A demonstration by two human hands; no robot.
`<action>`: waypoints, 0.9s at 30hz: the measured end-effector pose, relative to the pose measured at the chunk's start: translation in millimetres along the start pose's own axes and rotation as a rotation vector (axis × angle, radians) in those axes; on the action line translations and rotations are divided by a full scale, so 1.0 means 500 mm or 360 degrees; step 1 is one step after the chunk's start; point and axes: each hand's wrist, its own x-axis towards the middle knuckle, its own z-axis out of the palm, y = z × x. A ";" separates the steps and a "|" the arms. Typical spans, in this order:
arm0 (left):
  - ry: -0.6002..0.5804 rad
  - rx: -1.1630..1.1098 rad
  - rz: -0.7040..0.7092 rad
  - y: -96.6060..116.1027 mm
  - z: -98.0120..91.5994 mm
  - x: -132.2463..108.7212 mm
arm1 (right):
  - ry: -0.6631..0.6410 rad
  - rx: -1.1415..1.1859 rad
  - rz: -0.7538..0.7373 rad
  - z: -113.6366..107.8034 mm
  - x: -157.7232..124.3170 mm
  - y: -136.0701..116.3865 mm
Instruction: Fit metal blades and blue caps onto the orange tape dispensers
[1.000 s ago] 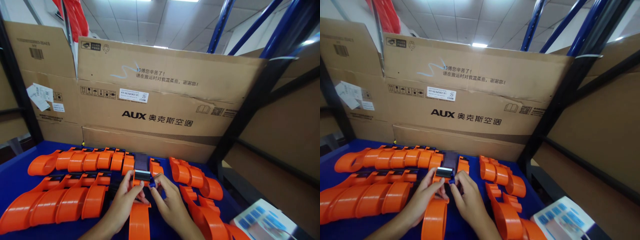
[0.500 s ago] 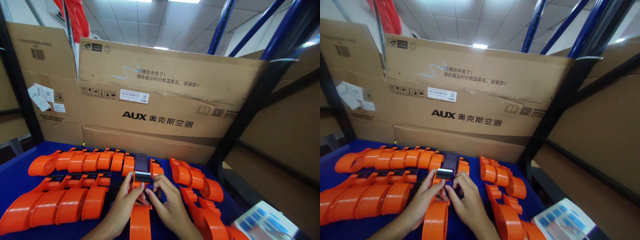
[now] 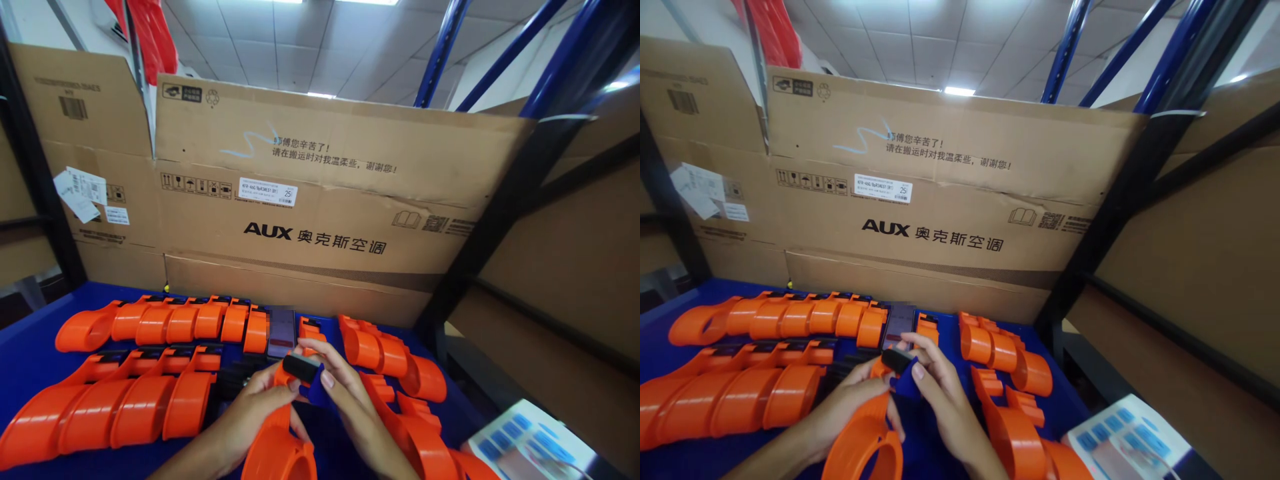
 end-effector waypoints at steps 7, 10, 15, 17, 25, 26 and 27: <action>-0.0127 0.0033 0.0072 0.011 0.013 -0.015 | 0.0036 0.0063 -0.0038 0.013 0.005 0.003; -0.0265 0.0068 0.0276 0.021 0.020 -0.017 | 0.0143 -0.0072 -0.0056 0.018 0.011 0.018; -0.0156 0.0163 0.0452 0.026 0.020 -0.017 | 0.0159 -0.0168 0.0003 0.030 0.012 0.033; -0.0070 0.0225 0.0470 0.029 0.021 -0.015 | 0.0193 -0.0182 -0.0009 0.036 0.010 0.031; 0.0083 0.0234 0.0378 0.032 0.021 -0.012 | 0.0179 -0.0204 0.0033 0.034 0.010 0.017; 0.0118 0.0227 0.0354 0.030 0.018 -0.011 | 0.0164 -0.0225 0.0027 0.028 0.010 0.012; 0.0152 0.0225 0.0335 0.028 0.014 -0.011 | 0.0138 -0.0270 0.0027 0.020 0.010 0.006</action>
